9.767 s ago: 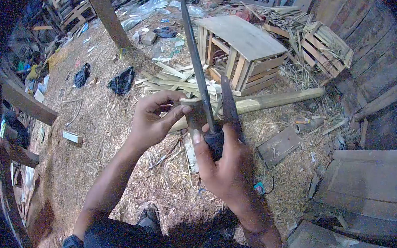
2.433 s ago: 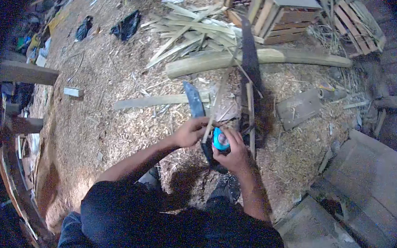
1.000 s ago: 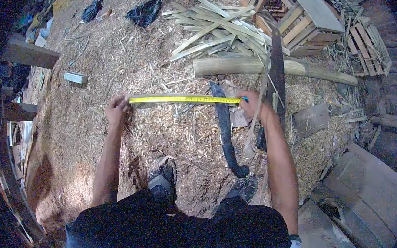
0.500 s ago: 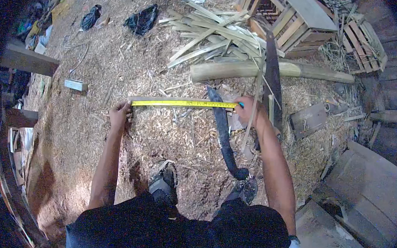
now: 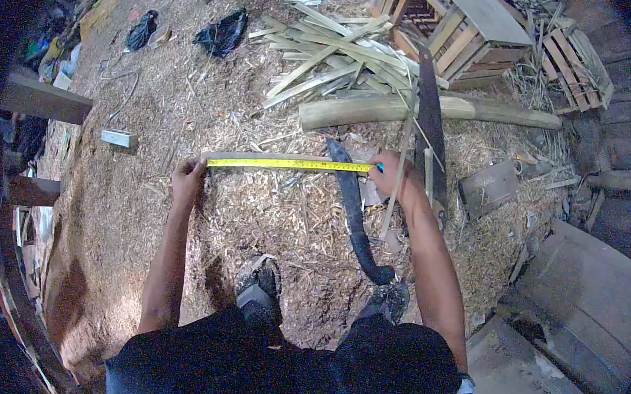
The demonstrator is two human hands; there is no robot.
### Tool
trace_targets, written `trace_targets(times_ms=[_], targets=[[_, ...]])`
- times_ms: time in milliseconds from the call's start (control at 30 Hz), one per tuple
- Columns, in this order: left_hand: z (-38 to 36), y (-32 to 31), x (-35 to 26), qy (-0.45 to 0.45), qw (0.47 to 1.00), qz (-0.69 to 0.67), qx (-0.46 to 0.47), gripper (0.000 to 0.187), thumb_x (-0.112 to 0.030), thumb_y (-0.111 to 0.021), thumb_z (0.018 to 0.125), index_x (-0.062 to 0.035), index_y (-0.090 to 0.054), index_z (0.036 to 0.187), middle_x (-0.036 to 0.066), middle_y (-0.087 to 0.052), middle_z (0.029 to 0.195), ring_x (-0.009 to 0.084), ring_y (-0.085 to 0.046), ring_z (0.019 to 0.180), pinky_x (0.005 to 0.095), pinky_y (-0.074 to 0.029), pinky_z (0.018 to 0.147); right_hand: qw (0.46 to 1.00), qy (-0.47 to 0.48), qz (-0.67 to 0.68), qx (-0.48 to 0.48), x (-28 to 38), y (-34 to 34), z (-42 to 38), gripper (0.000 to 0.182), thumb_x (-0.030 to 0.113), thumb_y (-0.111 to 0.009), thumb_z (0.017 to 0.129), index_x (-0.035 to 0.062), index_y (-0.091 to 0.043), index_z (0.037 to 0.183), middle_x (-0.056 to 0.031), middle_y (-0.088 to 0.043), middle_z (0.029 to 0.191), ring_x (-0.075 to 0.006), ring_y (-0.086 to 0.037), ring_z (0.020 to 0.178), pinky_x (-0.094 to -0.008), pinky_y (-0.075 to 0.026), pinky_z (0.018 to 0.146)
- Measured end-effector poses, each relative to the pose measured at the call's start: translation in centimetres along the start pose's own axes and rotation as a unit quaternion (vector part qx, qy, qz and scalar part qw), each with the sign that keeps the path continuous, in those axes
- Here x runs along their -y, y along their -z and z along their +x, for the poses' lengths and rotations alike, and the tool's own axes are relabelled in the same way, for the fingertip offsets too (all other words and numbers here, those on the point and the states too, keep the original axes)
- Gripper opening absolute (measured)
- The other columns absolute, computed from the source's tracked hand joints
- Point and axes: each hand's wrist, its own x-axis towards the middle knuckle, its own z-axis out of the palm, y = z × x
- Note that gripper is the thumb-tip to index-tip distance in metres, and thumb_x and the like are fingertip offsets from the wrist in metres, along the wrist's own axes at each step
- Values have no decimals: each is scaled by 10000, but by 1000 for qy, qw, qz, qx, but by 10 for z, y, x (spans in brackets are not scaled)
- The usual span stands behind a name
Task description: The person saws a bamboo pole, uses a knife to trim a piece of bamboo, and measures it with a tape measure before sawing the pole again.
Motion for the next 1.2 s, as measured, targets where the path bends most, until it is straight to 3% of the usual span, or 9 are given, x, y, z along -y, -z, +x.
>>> trace_targets(times_ms=[100, 267, 400, 467, 667, 733, 900, 1033, 1200], targets=[[-4, -2, -4, -36, 999, 21, -24, 179, -183, -687, 910, -12, -682, 964, 16, -635, 748, 65, -544, 595, 208, -404, 501, 999, -18, 8, -32, 25, 2, -8, 255, 195, -623, 786, 35, -701, 969, -231, -651, 944, -388, -626, 910, -458, -493, 833], [-39, 3, -1, 19, 989, -148, -2, 96, -120, -637, 935, -28, -613, 946, -16, -570, 745, 67, -480, 613, 219, -394, 522, 976, 61, -48, -203, 94, -13, -39, 228, 148, -647, 768, 26, -654, 960, -180, -644, 905, -357, -603, 878, -465, -472, 795], [-85, -1, 6, 65, 990, -122, 15, 69, -111, -642, 933, -54, -602, 933, -29, -560, 737, 58, -462, 607, 200, -375, 542, 991, 20, -19, -134, 140, -55, -61, 272, 156, -666, 786, 3, -621, 1006, -174, -596, 922, -355, -574, 896, -472, -455, 815], [-95, -7, 5, 61, 988, -138, -8, 56, -107, -639, 936, -63, -604, 937, -20, -588, 769, 54, -492, 630, 205, -391, 560, 990, 54, -20, -128, 144, -90, -62, 385, 280, -682, 829, 23, -586, 1099, -161, -567, 1035, -330, -543, 1003, -491, -418, 855], [-92, -5, 10, 59, 990, -127, 15, 78, -91, -653, 923, -44, -600, 953, -8, -615, 794, 56, -545, 683, 197, -413, 598, 979, 124, 37, -157, 151, -104, -77, 541, 349, -743, 798, 27, -560, 1192, -149, -532, 1115, -338, -524, 1066, -480, -405, 904], [-92, -4, 7, 70, 989, -129, 17, 87, -92, -659, 918, -40, -600, 955, -7, -616, 791, 58, -543, 679, 201, -414, 597, 980, 115, 12, -160, 138, -86, -82, 574, 359, -693, 845, 21, -508, 1271, -184, -532, 1172, -361, -511, 1109, -488, -388, 938], [-85, -7, 7, 81, 988, -130, -5, 106, -101, -670, 909, -20, -621, 959, -8, -605, 743, 62, -514, 638, 216, -392, 572, 960, -120, -29, -252, 86, -75, -108, 595, 261, -717, 834, -11, -450, 1290, -201, -510, 1151, -378, -507, 1099, -476, -418, 931], [-86, -10, -1, 82, 993, -88, -6, 119, -113, -660, 918, -6, -645, 968, -11, -608, 748, 67, -513, 639, 226, -388, 572, 958, -155, 4, -241, 74, -85, -118, 576, 277, -702, 854, -4, -446, 1286, -202, -501, 1138, -356, -553, 1029, -417, -490, 844], [-86, -12, 5, 59, 994, -93, 0, 124, -107, -650, 924, 5, -658, 979, 5, -635, 774, 70, -535, 656, 231, -410, 592, 951, -158, 22, -266, 70, -96, -121, 544, 265, -740, 815, -34, -509, 1207, -228, -557, 1012, -374, -573, 909, -463, -475, 794]])
